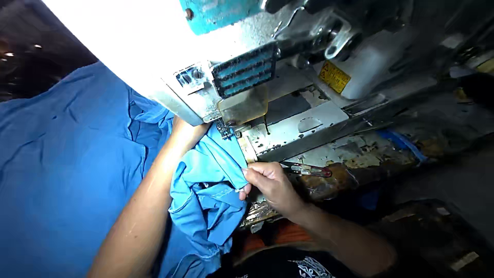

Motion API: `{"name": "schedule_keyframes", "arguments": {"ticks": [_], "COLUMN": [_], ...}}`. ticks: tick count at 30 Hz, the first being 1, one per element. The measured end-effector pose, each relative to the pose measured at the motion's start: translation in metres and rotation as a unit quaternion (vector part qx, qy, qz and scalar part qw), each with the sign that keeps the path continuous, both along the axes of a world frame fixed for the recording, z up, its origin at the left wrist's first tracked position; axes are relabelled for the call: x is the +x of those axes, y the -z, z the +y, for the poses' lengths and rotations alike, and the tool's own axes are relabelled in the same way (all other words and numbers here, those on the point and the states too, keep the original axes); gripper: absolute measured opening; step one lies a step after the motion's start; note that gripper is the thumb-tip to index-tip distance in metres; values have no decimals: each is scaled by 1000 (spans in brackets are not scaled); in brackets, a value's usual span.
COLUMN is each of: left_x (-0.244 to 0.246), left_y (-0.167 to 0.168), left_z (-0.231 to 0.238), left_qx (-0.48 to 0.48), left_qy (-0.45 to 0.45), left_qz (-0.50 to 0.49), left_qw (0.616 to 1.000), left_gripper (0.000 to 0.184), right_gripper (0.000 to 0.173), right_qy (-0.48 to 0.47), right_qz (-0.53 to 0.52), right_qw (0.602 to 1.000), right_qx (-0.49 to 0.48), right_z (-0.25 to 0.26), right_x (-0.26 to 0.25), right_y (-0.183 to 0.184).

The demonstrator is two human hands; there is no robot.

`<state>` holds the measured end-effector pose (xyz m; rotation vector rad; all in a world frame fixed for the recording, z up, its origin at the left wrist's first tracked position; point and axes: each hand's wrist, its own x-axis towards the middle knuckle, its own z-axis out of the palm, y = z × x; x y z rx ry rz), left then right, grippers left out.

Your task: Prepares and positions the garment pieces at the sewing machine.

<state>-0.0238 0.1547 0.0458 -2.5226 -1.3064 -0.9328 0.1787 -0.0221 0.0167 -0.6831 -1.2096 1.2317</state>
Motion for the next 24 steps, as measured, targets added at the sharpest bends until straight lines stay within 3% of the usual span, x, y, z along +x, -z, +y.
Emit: {"name": "schedule_keyframes", "arguments": {"ticks": [3, 6, 8, 10, 15, 18, 21, 23, 24], "left_x": [32, 34, 21, 9, 10, 19, 29, 36, 38], "left_y": [-61, -78, -75, -71, -52, -44, -56, -70, -74], "left_z": [-49, -74, -110, -146, -153, -145, -149, -152, -154], "left_qx": [-131, -127, -73, -60, -28, 50, 164, 226, 249], "left_qy": [-87, -103, -10, 50, 48, 46, 78, 98, 101], "left_qz": [47, 39, -6, 1, 64, -26, -184, -246, -259], "left_qw": [986, 986, 997, 997, 996, 997, 966, 938, 928], "left_gripper": [43, 40, 19, 21, 24, 17, 14, 11, 10], "right_gripper": [36, 37, 38, 37, 31, 29, 24, 24, 23], "right_qy": [-8, -26, 19, 66, 67, 87, -80, -155, -138], "right_qz": [-3, -59, -106, -110, -127, -210, -300, -276, -239], "right_qw": [1000, 998, 991, 985, 983, 959, 908, 883, 893], "right_qx": [-23, 16, 86, 117, 117, 170, 280, 347, 355], "right_z": [-1, -12, -27, -36, -39, -43, -49, -48, -48], "right_x": [-2, 13, 24, 28, 18, -6, -49, -65, -61], "right_y": [-4, -1, 9, 17, 21, 26, 25, 27, 25]}}
